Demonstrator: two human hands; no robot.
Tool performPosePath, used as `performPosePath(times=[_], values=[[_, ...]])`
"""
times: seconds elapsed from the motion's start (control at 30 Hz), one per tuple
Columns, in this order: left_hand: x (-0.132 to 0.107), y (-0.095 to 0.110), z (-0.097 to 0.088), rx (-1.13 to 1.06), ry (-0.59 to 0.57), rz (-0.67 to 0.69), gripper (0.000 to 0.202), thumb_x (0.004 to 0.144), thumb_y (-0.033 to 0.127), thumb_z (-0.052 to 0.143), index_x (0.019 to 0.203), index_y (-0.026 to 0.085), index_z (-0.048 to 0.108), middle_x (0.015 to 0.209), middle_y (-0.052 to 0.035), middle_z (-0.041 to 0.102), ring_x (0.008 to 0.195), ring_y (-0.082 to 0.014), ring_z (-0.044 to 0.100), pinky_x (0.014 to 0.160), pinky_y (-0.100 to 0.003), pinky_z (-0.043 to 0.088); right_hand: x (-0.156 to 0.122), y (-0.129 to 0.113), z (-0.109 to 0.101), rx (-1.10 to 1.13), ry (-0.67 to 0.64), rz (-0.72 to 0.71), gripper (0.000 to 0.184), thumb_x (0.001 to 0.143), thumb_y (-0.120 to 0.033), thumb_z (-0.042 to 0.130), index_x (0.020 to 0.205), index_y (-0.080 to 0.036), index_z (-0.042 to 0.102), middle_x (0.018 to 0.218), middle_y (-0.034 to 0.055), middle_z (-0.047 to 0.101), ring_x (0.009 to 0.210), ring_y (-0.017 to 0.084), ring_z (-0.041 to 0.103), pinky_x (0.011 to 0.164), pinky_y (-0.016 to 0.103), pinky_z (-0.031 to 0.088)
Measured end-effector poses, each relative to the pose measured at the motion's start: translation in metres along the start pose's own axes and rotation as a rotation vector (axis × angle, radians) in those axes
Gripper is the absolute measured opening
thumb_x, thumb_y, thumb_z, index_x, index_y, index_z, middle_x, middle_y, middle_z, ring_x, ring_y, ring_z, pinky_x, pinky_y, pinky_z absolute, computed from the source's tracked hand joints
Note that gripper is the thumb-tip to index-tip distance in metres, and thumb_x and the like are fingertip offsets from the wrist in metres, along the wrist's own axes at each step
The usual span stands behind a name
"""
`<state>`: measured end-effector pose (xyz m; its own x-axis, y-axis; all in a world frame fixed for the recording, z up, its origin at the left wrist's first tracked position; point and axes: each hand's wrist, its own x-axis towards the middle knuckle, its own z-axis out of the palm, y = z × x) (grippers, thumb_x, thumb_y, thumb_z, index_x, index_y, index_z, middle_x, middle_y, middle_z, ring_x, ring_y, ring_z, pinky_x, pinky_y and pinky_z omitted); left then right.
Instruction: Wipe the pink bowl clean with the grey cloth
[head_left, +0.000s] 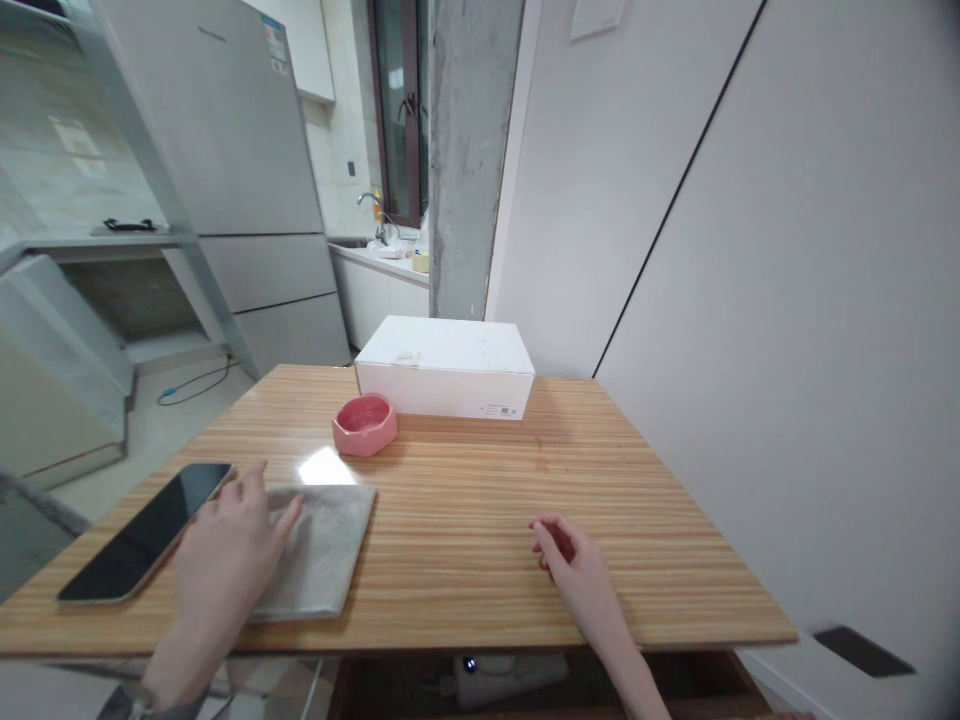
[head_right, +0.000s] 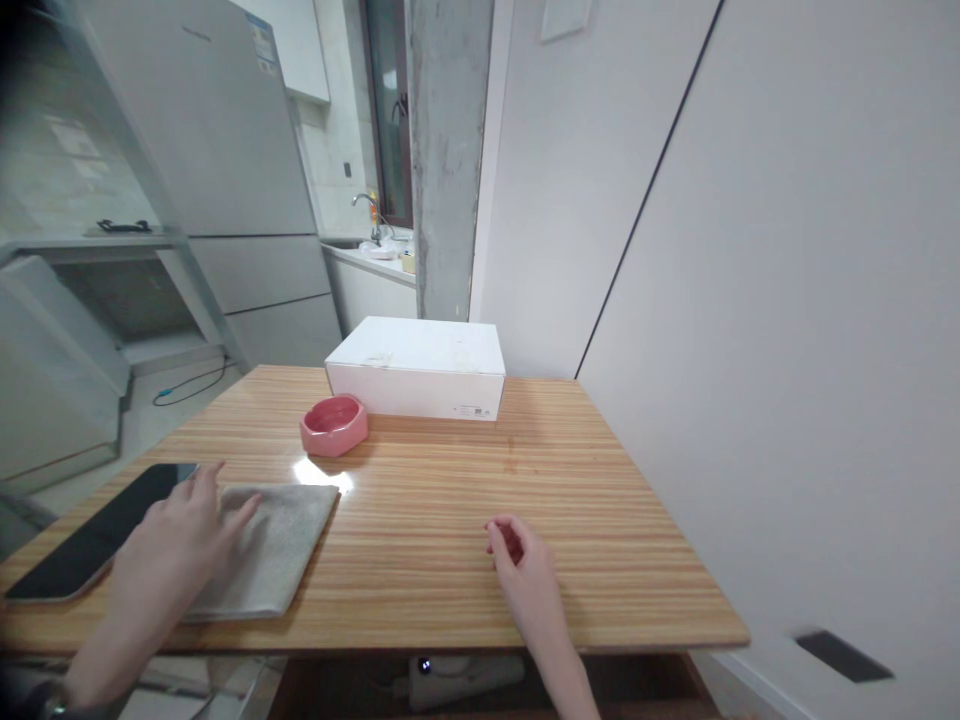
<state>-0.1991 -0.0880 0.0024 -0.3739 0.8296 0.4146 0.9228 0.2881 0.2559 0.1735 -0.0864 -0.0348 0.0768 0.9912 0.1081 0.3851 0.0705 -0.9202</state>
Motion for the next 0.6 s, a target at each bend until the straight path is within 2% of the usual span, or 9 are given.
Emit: performPosePath(times=[0.07, 0.1, 0.13, 0.2, 0.27, 0.4, 0.6], values=[[-0.016, 0.029, -0.002, 0.073, 0.073, 0.112, 0.050, 0.084, 0.047, 0.038, 0.121, 0.015, 0.050, 0.105, -0.0152, 0.060, 0.097, -0.0331, 0.057, 0.082, -0.043, 0.042, 0.000, -0.003, 0.006, -0.175, -0.012, -0.087, 0.036, 0.086, -0.052, 0.046, 0.080, -0.020, 0.061, 0.062, 0.0012, 0.060, 0.057, 0.016, 0.057, 0.055, 0.027, 0.043], [-0.023, 0.045, -0.001, 0.035, 0.046, 0.165, 0.042, 0.086, 0.044, 0.037, 0.113, 0.018, 0.055, 0.100, -0.0121, 0.062, 0.093, -0.0296, 0.059, 0.080, -0.038, 0.043, 0.000, -0.006, 0.010, -0.267, -0.021, -0.126, 0.035, 0.088, -0.049, 0.044, 0.078, -0.020, 0.060, 0.060, 0.0004, 0.059, 0.056, 0.016, 0.056, 0.055, 0.027, 0.041], [-0.031, 0.060, 0.003, -0.016, -0.027, 0.190, 0.034, 0.088, 0.042, 0.035, 0.101, 0.021, 0.058, 0.090, -0.0081, 0.064, 0.084, -0.0257, 0.061, 0.073, -0.034, 0.043, 0.000, -0.008, 0.015, -0.360, -0.027, -0.160, 0.034, 0.090, -0.047, 0.042, 0.075, -0.021, 0.059, 0.058, -0.0004, 0.058, 0.054, 0.016, 0.055, 0.055, 0.026, 0.039], [-0.046, 0.088, 0.013, -0.078, -0.268, 0.251, 0.033, 0.091, 0.037, 0.031, 0.080, 0.023, 0.058, 0.069, -0.0026, 0.064, 0.064, -0.0206, 0.062, 0.059, -0.030, 0.039, -0.002, -0.012, 0.025, -0.548, -0.017, -0.213, 0.032, 0.092, -0.040, 0.040, 0.071, -0.021, 0.056, 0.056, -0.0007, 0.058, 0.053, 0.016, 0.056, 0.053, 0.026, 0.035], [-0.058, 0.108, 0.026, -0.104, -0.391, 0.337, 0.031, 0.091, 0.032, 0.031, 0.075, 0.022, 0.056, 0.069, -0.0025, 0.066, 0.063, -0.0196, 0.064, 0.056, -0.028, 0.036, -0.003, -0.015, 0.034, -0.725, 0.004, -0.265, 0.031, 0.094, -0.032, 0.038, 0.071, -0.021, 0.054, 0.059, 0.0005, 0.060, 0.055, 0.016, 0.058, 0.053, 0.026, 0.030], [-0.071, 0.119, 0.041, -0.076, -0.403, 0.430, 0.030, 0.092, 0.030, 0.031, 0.076, 0.022, 0.055, 0.074, -0.0043, 0.070, 0.067, -0.0213, 0.066, 0.056, -0.028, 0.034, -0.007, -0.014, 0.041, -0.879, -0.008, -0.337, 0.027, 0.094, -0.023, 0.038, 0.071, -0.020, 0.053, 0.068, 0.0021, 0.064, 0.061, 0.017, 0.061, 0.055, 0.027, 0.027], [-0.071, 0.113, 0.040, -0.100, -0.414, 0.459, 0.029, 0.092, 0.030, 0.032, 0.075, 0.022, 0.054, 0.073, -0.0035, 0.069, 0.069, -0.0201, 0.066, 0.057, -0.028, 0.035, -0.009, -0.009, 0.039, -0.853, 0.005, -0.363, 0.026, 0.095, -0.023, 0.038, 0.072, -0.021, 0.051, 0.069, 0.0005, 0.062, 0.063, 0.017, 0.061, 0.057, 0.026, 0.028]])
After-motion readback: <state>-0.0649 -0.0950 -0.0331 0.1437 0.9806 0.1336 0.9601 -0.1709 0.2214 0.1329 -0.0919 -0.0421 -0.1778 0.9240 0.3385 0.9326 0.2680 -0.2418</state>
